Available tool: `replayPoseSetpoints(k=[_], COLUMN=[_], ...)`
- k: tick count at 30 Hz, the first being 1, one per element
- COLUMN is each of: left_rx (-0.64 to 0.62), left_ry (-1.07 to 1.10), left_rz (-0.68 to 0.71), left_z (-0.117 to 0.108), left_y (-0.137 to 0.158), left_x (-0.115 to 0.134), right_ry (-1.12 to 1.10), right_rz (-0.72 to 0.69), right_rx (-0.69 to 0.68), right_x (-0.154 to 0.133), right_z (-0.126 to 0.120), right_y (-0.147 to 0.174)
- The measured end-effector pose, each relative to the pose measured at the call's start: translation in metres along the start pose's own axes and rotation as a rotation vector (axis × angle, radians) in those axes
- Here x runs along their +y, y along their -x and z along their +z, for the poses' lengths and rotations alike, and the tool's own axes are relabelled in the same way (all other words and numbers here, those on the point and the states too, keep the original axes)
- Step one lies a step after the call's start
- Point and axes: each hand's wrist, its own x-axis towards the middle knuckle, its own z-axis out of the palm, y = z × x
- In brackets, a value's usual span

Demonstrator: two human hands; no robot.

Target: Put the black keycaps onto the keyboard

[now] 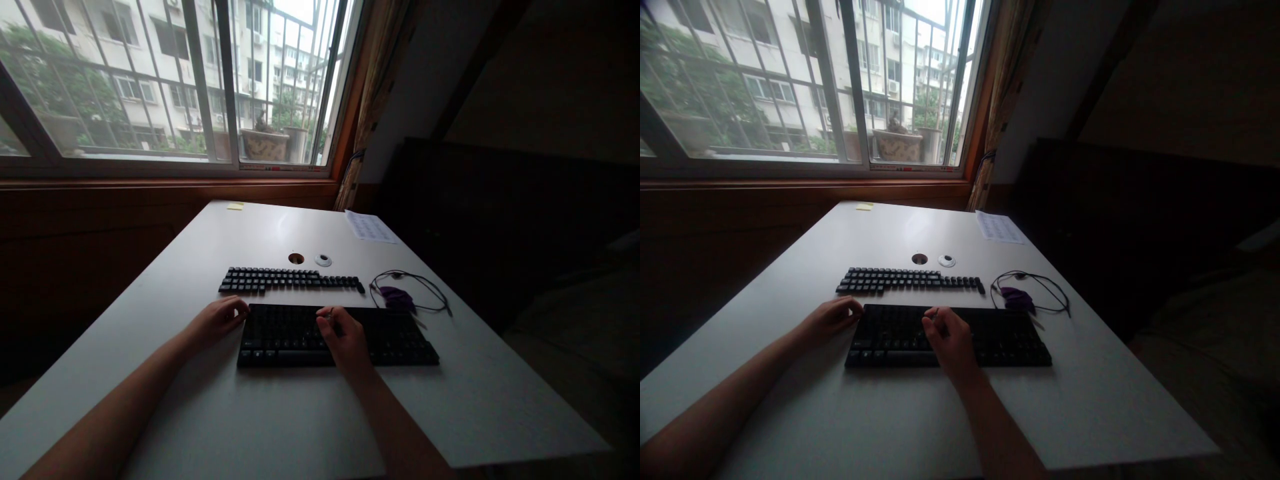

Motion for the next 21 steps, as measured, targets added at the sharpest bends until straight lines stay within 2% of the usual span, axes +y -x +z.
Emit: replayPoseSetpoints(k=[14,21], left_rx=[-0.023,-0.029], left_ry=[-0.002,0.004], left_rz=[-0.009,-0.007], left_z=[0.0013,0.0012], left_y=[-0.0012,-0.0006], left_x=[-0.0060,-0.0070], right_ry=[-0.035,-0.103], right_rz=[-0.084,-0.015], right_rx=[-0.028,-0.004], right_x=[0.0032,0.0066], right_z=[0.0012,0.0031], right_y=[-0.0062,-0.0068])
